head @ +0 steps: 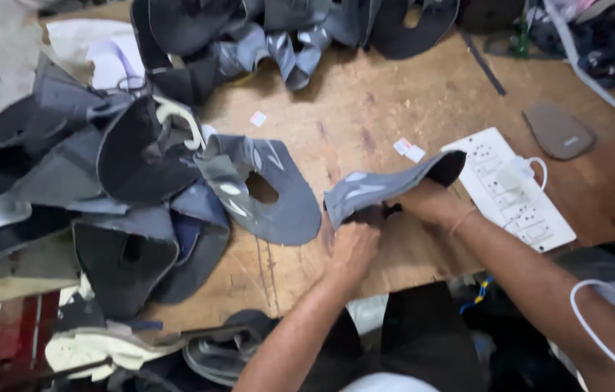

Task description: Organizing and inspecting grey shoe upper components on a manufacturing workbench.

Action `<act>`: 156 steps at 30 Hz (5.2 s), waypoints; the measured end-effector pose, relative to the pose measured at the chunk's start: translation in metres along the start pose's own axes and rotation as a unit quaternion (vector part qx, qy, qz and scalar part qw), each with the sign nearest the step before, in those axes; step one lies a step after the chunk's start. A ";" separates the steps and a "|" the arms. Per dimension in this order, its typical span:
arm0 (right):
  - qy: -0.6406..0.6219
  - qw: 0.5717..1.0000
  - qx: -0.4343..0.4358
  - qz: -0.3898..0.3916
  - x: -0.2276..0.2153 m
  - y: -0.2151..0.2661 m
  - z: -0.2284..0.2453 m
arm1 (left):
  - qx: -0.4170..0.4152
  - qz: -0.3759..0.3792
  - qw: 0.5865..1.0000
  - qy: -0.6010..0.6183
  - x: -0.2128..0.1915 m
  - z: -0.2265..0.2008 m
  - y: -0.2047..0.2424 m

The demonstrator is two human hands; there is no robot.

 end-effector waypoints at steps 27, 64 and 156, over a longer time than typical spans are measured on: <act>0.147 0.959 -0.152 -0.189 -0.008 0.058 0.123 | 0.024 -0.220 0.971 0.094 -0.190 0.005 0.074; -0.091 0.939 -0.002 -0.331 0.048 0.047 0.034 | -0.158 -0.058 0.949 0.267 -0.032 0.081 -0.006; 0.037 0.938 -0.060 -0.339 0.052 0.043 0.062 | -0.104 -0.228 0.876 0.412 -0.098 0.095 0.006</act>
Point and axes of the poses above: each hand's wrist, its own y-axis away from the middle knuckle, its own x-axis out of the palm, z = x × y, the point moved 10 cm from there along -y, towards the middle knuckle, and after that the axes turned 2 degrees about -x, right-handed, at the moved point
